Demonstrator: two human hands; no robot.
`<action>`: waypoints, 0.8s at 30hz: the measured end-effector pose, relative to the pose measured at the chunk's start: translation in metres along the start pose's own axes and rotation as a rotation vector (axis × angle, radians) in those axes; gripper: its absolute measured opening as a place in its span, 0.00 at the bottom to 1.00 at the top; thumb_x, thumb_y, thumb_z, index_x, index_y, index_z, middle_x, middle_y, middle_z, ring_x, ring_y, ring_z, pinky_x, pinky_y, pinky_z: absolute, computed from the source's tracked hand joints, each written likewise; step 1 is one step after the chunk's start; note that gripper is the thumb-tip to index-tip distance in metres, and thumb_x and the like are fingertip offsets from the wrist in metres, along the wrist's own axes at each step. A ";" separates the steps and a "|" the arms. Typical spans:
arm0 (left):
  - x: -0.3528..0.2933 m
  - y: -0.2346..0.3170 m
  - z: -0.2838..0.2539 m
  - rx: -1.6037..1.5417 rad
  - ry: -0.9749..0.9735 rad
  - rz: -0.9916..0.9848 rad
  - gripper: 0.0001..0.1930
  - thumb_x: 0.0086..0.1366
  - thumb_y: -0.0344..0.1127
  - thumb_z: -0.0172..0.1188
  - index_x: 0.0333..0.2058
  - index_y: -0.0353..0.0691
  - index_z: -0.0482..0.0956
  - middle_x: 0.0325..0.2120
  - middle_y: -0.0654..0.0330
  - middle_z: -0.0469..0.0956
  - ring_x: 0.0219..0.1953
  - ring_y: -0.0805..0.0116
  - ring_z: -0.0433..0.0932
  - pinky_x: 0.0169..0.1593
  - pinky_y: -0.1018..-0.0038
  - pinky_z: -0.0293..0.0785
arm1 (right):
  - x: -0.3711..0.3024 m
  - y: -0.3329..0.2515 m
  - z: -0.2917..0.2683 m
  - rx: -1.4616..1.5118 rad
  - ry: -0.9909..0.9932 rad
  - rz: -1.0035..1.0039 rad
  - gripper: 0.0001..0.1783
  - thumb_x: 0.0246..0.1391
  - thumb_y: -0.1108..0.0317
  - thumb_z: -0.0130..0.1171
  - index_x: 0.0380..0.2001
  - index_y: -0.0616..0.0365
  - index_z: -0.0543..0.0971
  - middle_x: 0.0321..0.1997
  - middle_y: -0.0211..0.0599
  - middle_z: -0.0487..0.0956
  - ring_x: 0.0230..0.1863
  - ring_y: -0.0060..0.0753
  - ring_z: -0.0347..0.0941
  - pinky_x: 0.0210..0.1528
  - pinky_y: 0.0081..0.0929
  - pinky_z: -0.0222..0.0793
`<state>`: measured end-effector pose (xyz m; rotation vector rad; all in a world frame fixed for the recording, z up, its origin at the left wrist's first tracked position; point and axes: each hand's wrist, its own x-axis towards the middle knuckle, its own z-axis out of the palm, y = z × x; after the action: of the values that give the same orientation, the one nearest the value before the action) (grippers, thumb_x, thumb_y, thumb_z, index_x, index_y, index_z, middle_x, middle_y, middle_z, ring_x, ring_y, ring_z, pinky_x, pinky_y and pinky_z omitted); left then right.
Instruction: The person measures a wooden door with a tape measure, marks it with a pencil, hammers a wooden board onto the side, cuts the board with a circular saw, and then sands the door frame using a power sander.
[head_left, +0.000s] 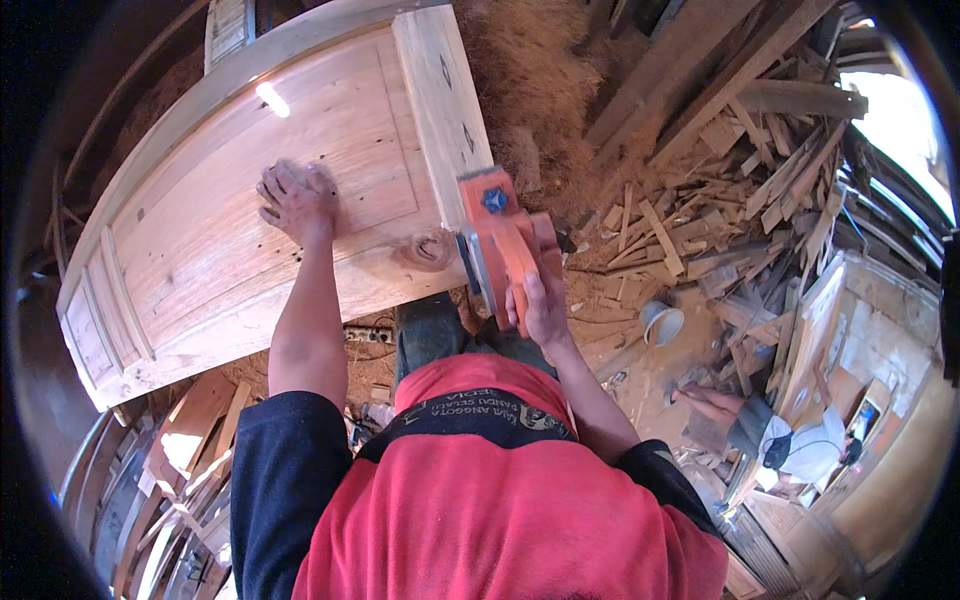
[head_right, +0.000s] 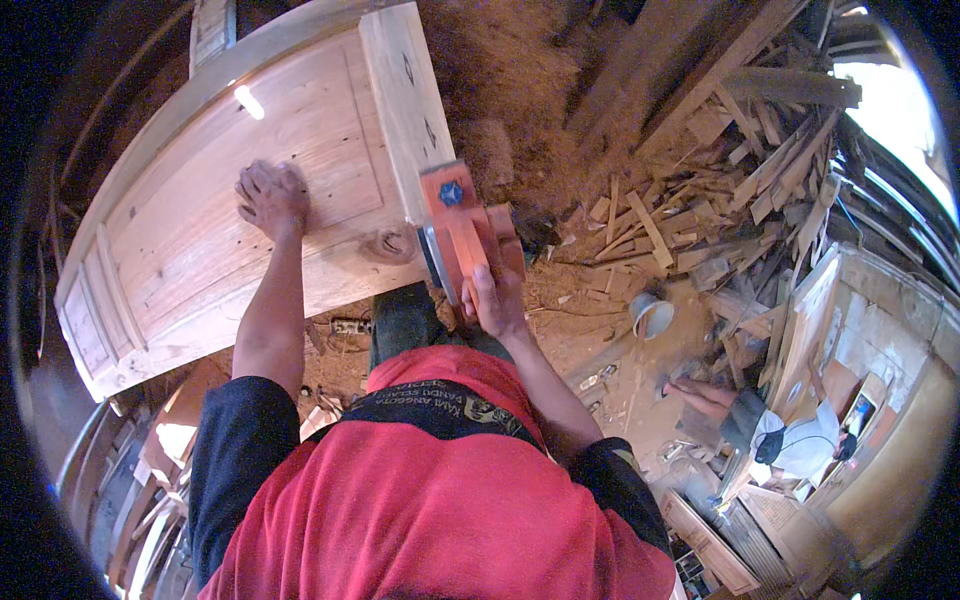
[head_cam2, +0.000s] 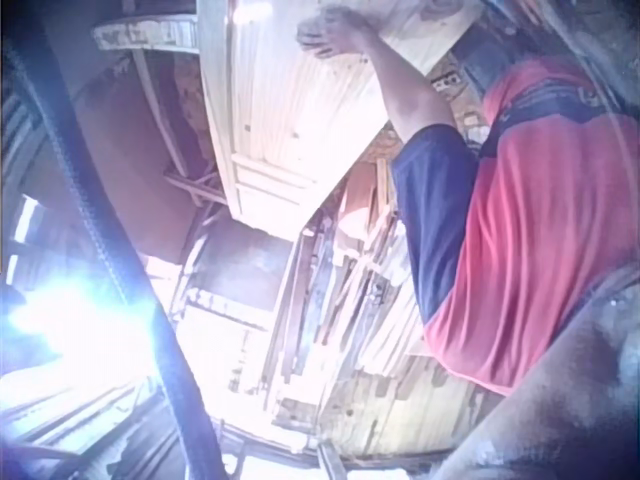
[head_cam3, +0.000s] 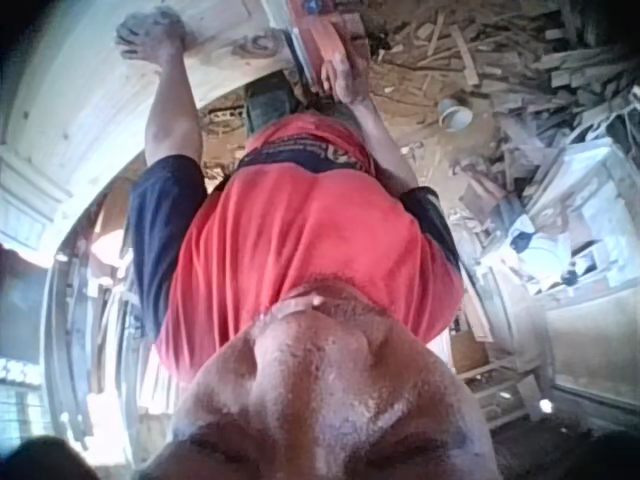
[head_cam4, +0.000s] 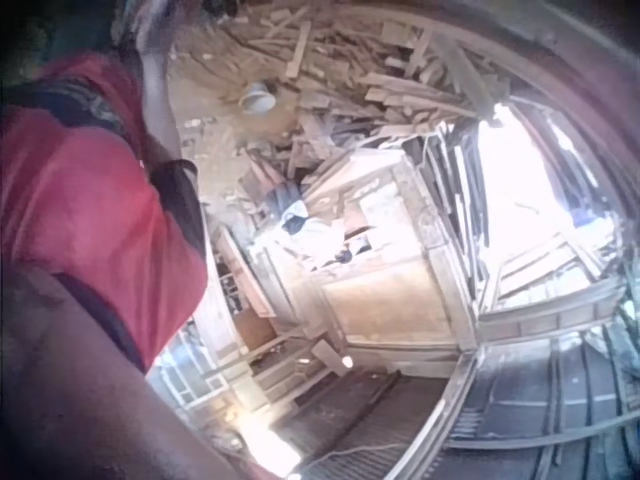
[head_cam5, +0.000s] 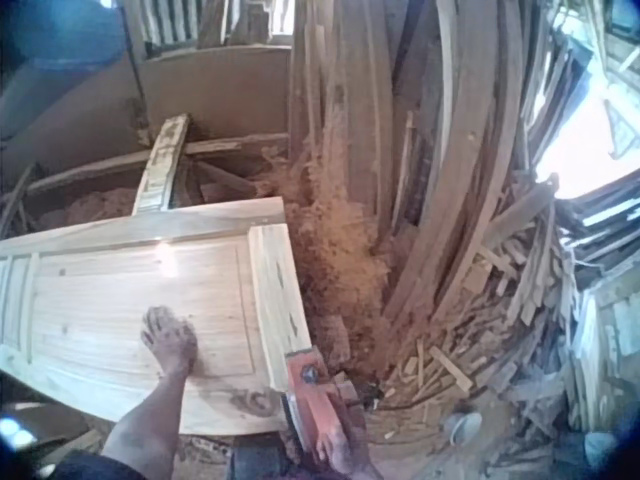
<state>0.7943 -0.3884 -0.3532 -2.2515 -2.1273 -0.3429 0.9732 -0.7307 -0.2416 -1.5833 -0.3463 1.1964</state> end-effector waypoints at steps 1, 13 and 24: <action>-0.001 -0.001 0.000 0.009 0.003 0.003 0.33 0.68 0.59 0.47 0.66 0.47 0.63 0.69 0.58 0.58 0.72 0.53 0.50 0.70 0.42 0.45 | 0.015 -0.009 0.004 0.025 0.005 -0.034 0.30 0.68 0.42 0.46 0.57 0.57 0.71 0.17 0.28 0.70 0.13 0.20 0.66 0.15 0.22 0.63; 0.001 0.002 -0.005 -0.033 -0.043 -0.005 0.32 0.68 0.59 0.47 0.65 0.50 0.61 0.69 0.58 0.56 0.72 0.54 0.49 0.70 0.41 0.44 | 0.125 -0.076 0.051 0.035 -0.018 -0.140 0.27 0.69 0.42 0.43 0.55 0.53 0.68 0.18 0.29 0.72 0.11 0.20 0.64 0.12 0.21 0.61; 0.000 0.006 -0.012 -0.053 -0.073 -0.020 0.33 0.68 0.56 0.47 0.67 0.46 0.60 0.70 0.55 0.54 0.74 0.51 0.46 0.72 0.42 0.39 | -0.033 0.022 0.049 0.081 0.021 -0.031 0.22 0.69 0.47 0.46 0.46 0.56 0.73 0.18 0.27 0.71 0.16 0.18 0.67 0.17 0.21 0.63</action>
<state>0.7989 -0.3904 -0.3408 -2.3065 -2.2032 -0.3267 0.9100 -0.7357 -0.2395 -1.5144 -0.3036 1.1556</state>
